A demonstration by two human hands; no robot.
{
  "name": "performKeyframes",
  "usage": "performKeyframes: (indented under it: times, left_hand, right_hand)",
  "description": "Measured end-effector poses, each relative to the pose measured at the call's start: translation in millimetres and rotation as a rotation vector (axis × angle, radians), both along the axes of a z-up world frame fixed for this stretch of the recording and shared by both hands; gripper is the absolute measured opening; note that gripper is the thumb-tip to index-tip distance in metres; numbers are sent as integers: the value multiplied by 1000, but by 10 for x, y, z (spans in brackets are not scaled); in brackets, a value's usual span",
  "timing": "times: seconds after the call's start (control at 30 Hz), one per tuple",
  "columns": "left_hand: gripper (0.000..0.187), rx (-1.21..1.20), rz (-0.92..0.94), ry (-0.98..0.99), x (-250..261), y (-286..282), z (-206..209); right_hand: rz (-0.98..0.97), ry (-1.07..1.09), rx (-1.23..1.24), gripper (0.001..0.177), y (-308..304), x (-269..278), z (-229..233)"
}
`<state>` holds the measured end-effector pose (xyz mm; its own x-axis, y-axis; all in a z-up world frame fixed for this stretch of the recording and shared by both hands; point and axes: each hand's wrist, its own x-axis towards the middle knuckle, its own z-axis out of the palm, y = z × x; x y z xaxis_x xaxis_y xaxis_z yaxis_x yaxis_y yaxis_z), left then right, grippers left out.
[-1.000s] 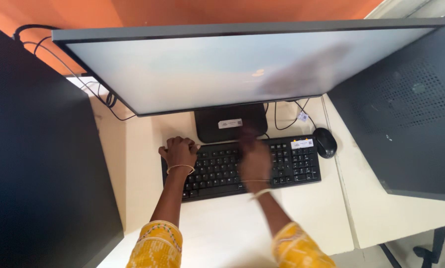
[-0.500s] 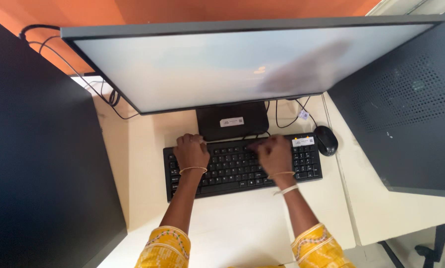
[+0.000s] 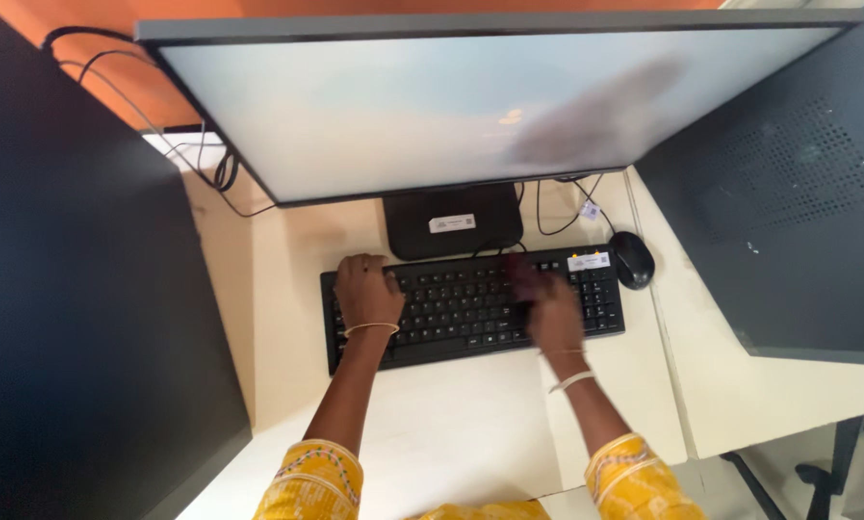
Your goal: The person wipes the front screen, frame, and back of a computer monitor with a cloth.
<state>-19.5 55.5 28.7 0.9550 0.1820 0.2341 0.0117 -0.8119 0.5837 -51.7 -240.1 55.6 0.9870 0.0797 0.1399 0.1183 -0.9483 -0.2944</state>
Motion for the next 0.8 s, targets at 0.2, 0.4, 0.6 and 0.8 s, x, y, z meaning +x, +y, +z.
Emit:
performKeyframes:
  times: [0.2,0.4,0.6,0.8]
  left_hand:
    - [23,-239,-39,98,-64,-269,132]
    - [48,-1085,-79,760,10,-372,93]
    - [40,-1288,-228,727,130,-453,386]
    - [23,-1162,-143,607,177,-576,697]
  right_hand:
    - [111,-30,83,47,665,-140,-275]
    - [-171,376,980,34,823,148,239]
    - [-307,615,1456,27,458,373,665]
    - [-145,525,1436,18,212,473,526]
